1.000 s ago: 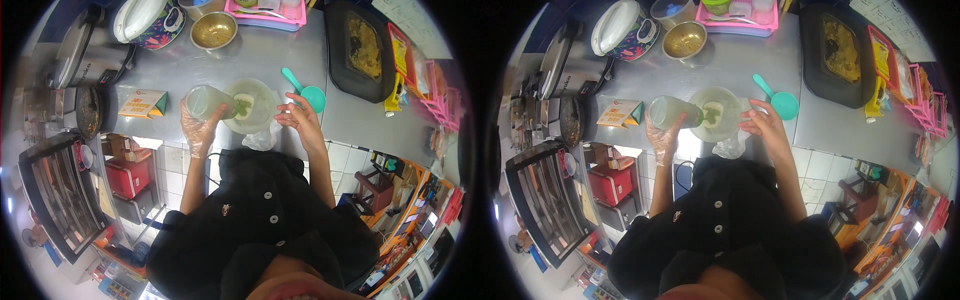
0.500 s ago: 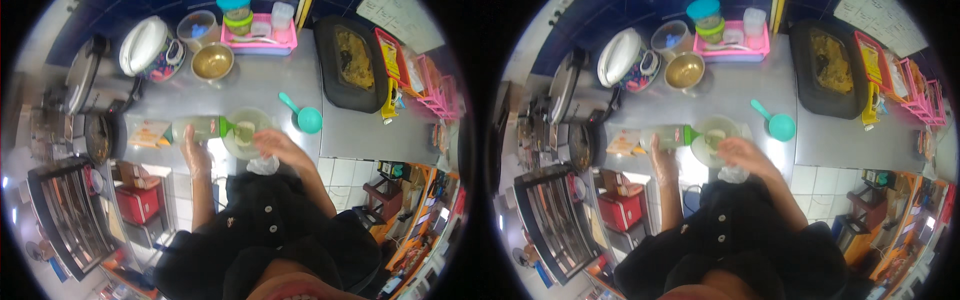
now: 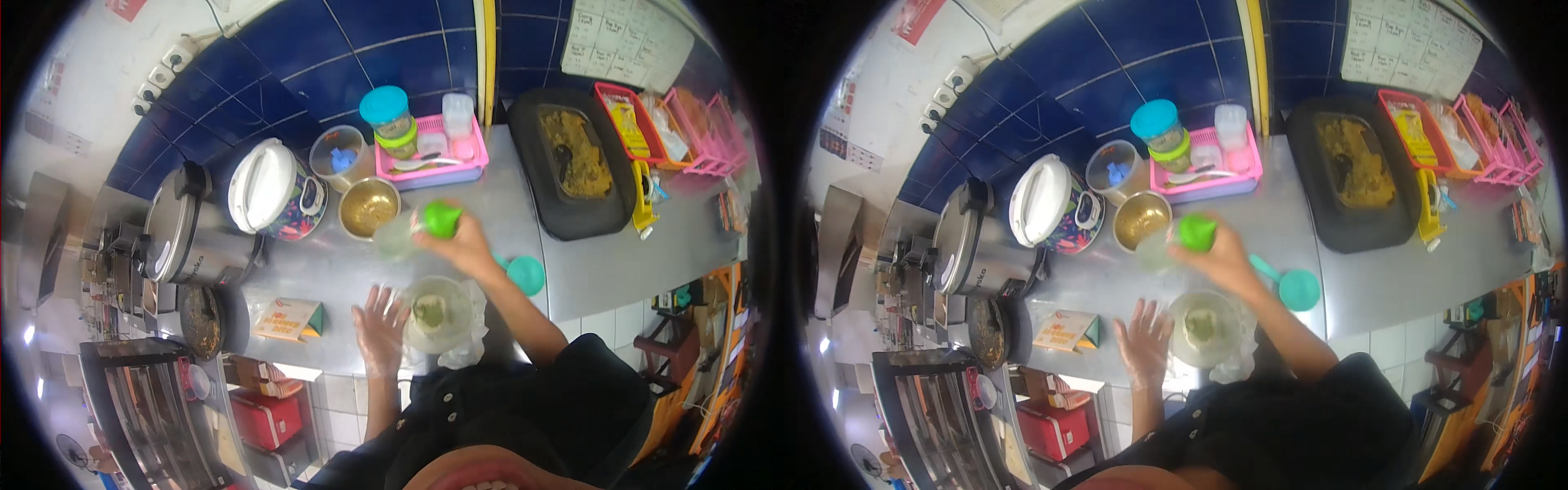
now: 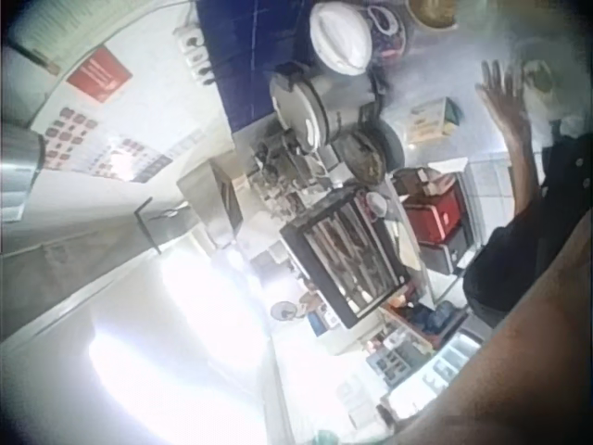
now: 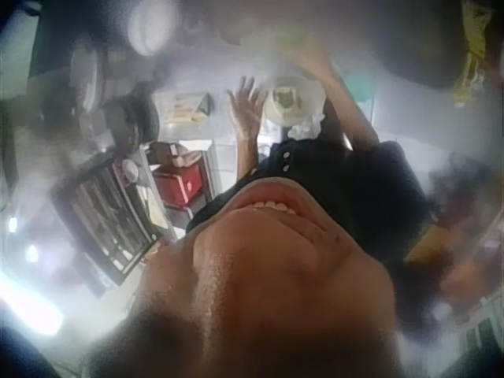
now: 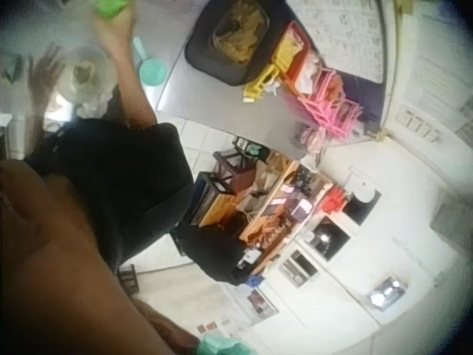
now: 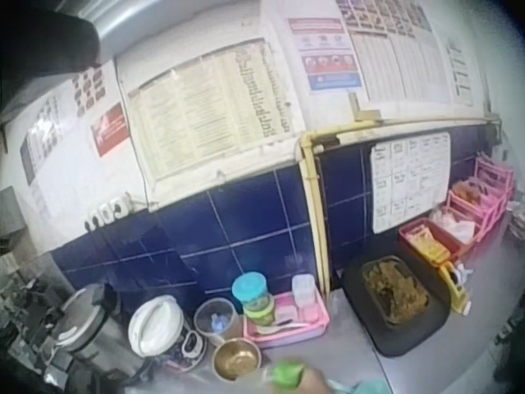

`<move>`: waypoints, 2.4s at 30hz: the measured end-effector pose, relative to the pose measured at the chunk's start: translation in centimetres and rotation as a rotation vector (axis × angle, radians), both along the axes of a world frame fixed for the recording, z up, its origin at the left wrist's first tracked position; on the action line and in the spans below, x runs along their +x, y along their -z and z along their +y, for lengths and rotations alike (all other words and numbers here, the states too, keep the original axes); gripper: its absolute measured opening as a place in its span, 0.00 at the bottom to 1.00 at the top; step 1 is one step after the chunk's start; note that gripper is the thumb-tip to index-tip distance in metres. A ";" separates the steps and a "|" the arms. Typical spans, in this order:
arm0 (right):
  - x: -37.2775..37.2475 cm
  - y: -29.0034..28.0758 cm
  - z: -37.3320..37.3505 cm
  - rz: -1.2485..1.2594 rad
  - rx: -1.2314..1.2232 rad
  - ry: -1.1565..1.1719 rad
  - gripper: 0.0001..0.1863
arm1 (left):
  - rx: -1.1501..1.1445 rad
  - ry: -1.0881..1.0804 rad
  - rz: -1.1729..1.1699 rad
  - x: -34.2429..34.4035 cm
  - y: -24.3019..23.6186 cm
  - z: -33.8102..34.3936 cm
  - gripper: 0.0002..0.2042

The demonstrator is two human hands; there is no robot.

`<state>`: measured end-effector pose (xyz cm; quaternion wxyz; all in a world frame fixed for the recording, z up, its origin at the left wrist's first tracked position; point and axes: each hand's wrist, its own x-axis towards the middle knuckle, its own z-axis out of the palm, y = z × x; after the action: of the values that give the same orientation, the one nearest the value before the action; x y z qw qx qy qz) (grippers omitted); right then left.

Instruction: The person places several food boxes into a plastic bag, ties it, and then prepares a small portion of food by placing it in a separate bag and adding a liquid from a bottle.

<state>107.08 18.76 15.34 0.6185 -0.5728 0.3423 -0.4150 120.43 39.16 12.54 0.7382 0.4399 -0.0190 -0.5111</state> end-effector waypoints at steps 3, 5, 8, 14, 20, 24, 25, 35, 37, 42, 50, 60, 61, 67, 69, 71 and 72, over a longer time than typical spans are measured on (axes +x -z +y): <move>-0.4 -4.0 -8.5 0.280 -0.294 0.309 0.33 | 0.152 -0.029 -0.400 0.9 0.4 0.7 0.33; 0.9 -3.9 -15.6 0.475 -0.616 0.482 0.35 | 0.297 -0.033 -0.703 1.3 0.9 0.5 0.29; 3.5 -1.5 -23.8 0.486 -0.712 0.476 0.35 | 0.279 -0.008 -0.711 1.9 3.3 0.7 0.30; 6.4 1.8 -31.1 0.943 -0.506 0.134 0.37 | 0.340 0.008 -0.660 1.9 5.5 0.4 0.31; 5.1 5.1 -31.2 1.060 -0.952 0.367 0.41 | 0.320 0.174 -0.784 1.6 5.8 -0.7 0.29; -0.1 0.5 -20.7 0.724 -0.875 0.401 0.26 | 0.366 0.250 -0.942 0.5 5.1 -0.1 0.25; -2.5 1.4 -16.8 0.886 -0.774 0.226 0.27 | 0.384 0.272 -0.967 0.4 5.7 0.0 0.24; -11.4 9.0 -1.3 1.282 -0.566 -0.178 0.23 | 0.343 0.193 -1.237 -0.4 4.8 -0.4 0.17; -11.9 3.6 -0.6 1.176 -0.603 -0.093 0.20 | 0.397 0.176 -1.178 -0.7 4.5 0.2 0.17; -13.3 -1.6 2.3 0.410 -0.360 0.167 0.09 | 0.387 0.049 -1.146 -1.6 6.3 0.8 0.15; -8.3 2.3 9.7 0.582 -0.256 -0.223 0.09 | 0.436 0.003 -1.299 -1.5 8.6 0.9 0.12; -5.2 -0.8 10.6 1.178 -1.298 -0.719 0.37 | 0.499 -0.042 -1.309 -1.8 7.8 0.6 0.15; -4.6 -0.3 10.9 1.204 -1.279 -0.751 0.35 | 0.489 -0.035 -1.311 -2.0 7.8 0.6 0.15; -2.5 -0.1 11.0 1.264 -1.193 -0.896 0.31 | 0.579 0.059 -1.278 -2.6 7.5 1.0 0.14; -2.5 1.4 11.5 1.253 -1.173 -0.877 0.29 | 0.570 0.014 -1.183 -3.0 7.6 0.9 0.15; -2.3 2.8 12.0 1.300 -1.003 -0.826 0.27 | 0.609 0.046 -1.195 -3.0 6.9 0.8 0.15; -2.1 3.3 12.3 1.302 -0.979 -0.824 0.27 | 0.643 0.062 -1.211 -3.0 6.6 0.8 0.16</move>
<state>104.95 31.07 12.02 0.0902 -0.9691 0.1777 0.1451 117.42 40.00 5.90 0.4151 0.8448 -0.2883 -0.1761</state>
